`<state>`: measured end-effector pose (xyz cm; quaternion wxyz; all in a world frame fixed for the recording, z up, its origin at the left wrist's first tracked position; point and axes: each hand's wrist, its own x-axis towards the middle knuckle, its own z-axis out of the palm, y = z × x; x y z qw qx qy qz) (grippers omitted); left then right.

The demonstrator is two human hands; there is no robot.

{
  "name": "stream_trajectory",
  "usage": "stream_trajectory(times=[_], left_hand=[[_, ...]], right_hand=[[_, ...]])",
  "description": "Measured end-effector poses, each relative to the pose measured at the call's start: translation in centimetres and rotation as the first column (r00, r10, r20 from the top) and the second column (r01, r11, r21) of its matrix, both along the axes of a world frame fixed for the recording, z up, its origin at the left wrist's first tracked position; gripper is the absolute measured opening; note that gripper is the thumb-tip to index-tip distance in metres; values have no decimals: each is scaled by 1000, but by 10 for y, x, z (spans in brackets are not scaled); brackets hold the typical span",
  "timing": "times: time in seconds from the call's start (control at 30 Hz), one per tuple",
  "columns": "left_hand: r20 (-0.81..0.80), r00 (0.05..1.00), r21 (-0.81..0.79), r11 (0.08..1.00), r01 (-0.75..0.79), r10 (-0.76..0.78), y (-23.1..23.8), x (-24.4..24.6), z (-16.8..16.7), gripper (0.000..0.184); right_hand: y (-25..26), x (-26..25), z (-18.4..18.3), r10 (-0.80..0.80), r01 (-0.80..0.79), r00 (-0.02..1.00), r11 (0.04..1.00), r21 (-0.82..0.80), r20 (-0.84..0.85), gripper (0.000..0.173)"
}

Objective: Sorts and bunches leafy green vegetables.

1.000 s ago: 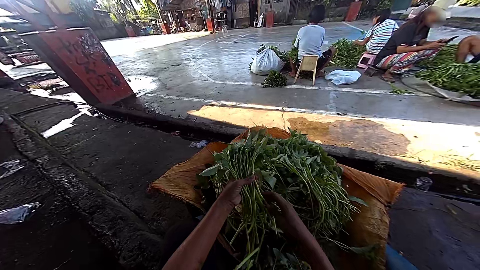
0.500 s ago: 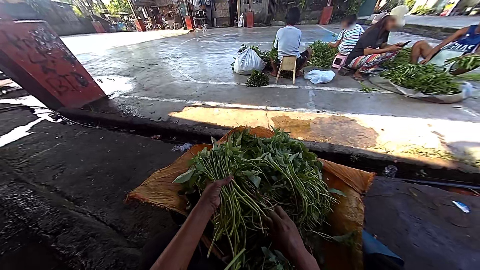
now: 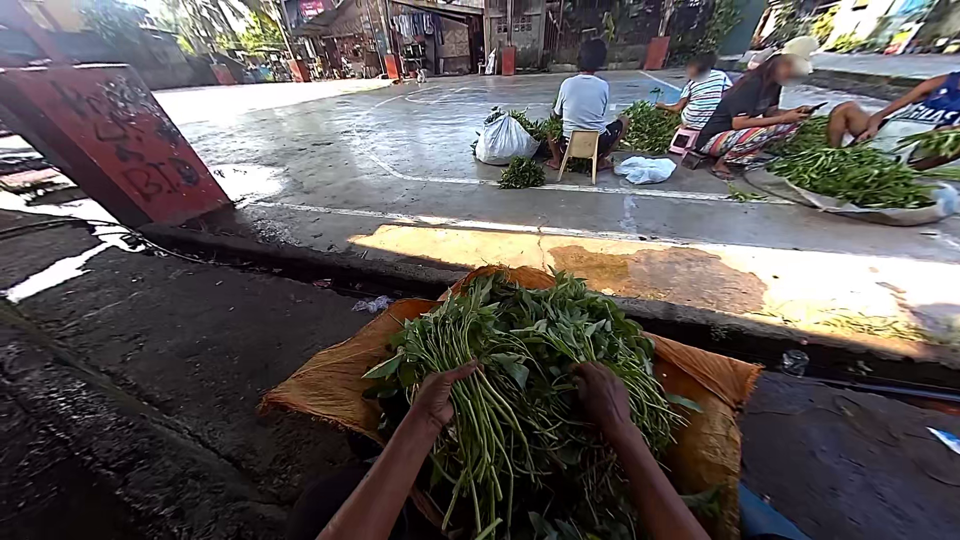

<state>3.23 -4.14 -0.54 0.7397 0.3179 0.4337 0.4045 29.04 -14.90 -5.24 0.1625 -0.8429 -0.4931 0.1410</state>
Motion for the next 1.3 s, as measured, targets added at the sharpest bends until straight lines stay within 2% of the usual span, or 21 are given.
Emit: stream_trajectory(times=[0.07, 0.13, 0.17, 0.3, 0.37, 0.5, 0.67, 0.73, 0.8, 0.83, 0.9, 0.97, 1.0, 1.03, 1.1, 1.17, 1.2, 1.23, 1.27, 1.3], left_hand=[[-24, 1000, -7, 1000, 6, -7, -3, 4, 0, 18], [-48, 998, -1, 999, 36, -36, -9, 9, -2, 18], [-61, 997, 1, 999, 49, -49, -13, 12, -4, 18], [-118, 990, 40, 996, 83, -77, -28, 23, -10, 35], [-111, 991, 69, 994, 79, -71, -34, 25, -12, 42], [-71, 995, 80, 994, 73, -68, -35, 24, -13, 37], [-87, 991, 206, 971, 121, -105, -29, 20, -18, 64], [-137, 984, 233, 962, 143, -113, -30, 20, -15, 64], [-210, 969, 229, 957, 177, -129, -35, 21, -12, 66], [-251, 959, 224, 956, 192, -134, -37, 21, -12, 68], [-297, 944, 223, 951, 213, -142, -40, 22, -14, 70], [-267, 955, 215, 958, 190, -130, -35, 23, -17, 69], [-257, 958, 213, 959, 184, -127, -34, 23, -17, 70], [-261, 959, 219, 960, 175, -115, -33, 23, -17, 71], [-282, 956, 242, 958, 154, -82, -32, 23, -16, 71], [-303, 953, 248, 963, 101, -21, -28, 20, -14, 70], [-321, 947, 241, 967, 81, 1, -23, 18, -13, 73], [-333, 943, 238, 969, 62, 22, -19, 16, -11, 75], [-341, 939, 243, 969, 45, 42, -15, 14, -10, 74], [-340, 939, 249, 968, 36, 52, -13, 13, -9, 73]], right_hand=[[-9, -13, 7, -41, 45, 999, 969, 242, -23, 23], [-20, -31, 1, -8, 35, 999, 845, 533, -54, 22], [-25, -43, -1, 13, 28, 998, 783, 621, -61, 27], [-36, -94, -15, 114, -22, 991, 636, 771, -65, 19], [-37, -112, -24, 164, -60, 985, 610, 790, -52, 24], [-35, -129, -26, 171, -73, 984, 620, 781, -44, 33], [-35, -134, -14, 183, -62, 980, 664, 745, -82, 32], [-32, -137, -7, 214, 23, 941, 731, 682, -261, 41], [-24, -137, 2, 214, 164, 822, 799, 579, -528, 62], [-18, -137, 4, 198, 244, 755, 801, 547, -625, 69], [-5, -139, 2, 190, 436, 641, 707, 557, -744, 61], [2, -142, -4, 250, 568, 564, 574, 590, -787, 37], [0, -142, -12, 289, 540, 618, 521, 661, -732, 22], [-4, -140, -21, 309, 431, 728, 489, 759, -612, 14], [-22, -136, -35, 292, 138, 901, 511, 849, -322, 16], [-52, -135, -43, 317, -85, 933, 655, 750, -172, 17], [-70, -134, -45, 339, -179, 927, 777, 603, -161, 14], [-85, -129, -41, 360, -285, 909, 904, 317, -209, 14], [-91, -124, -32, 343, -380, 898, 920, -93, -275, 22], [-91, -120, -28, 305, -412, 902, 822, -393, -306, 37]])
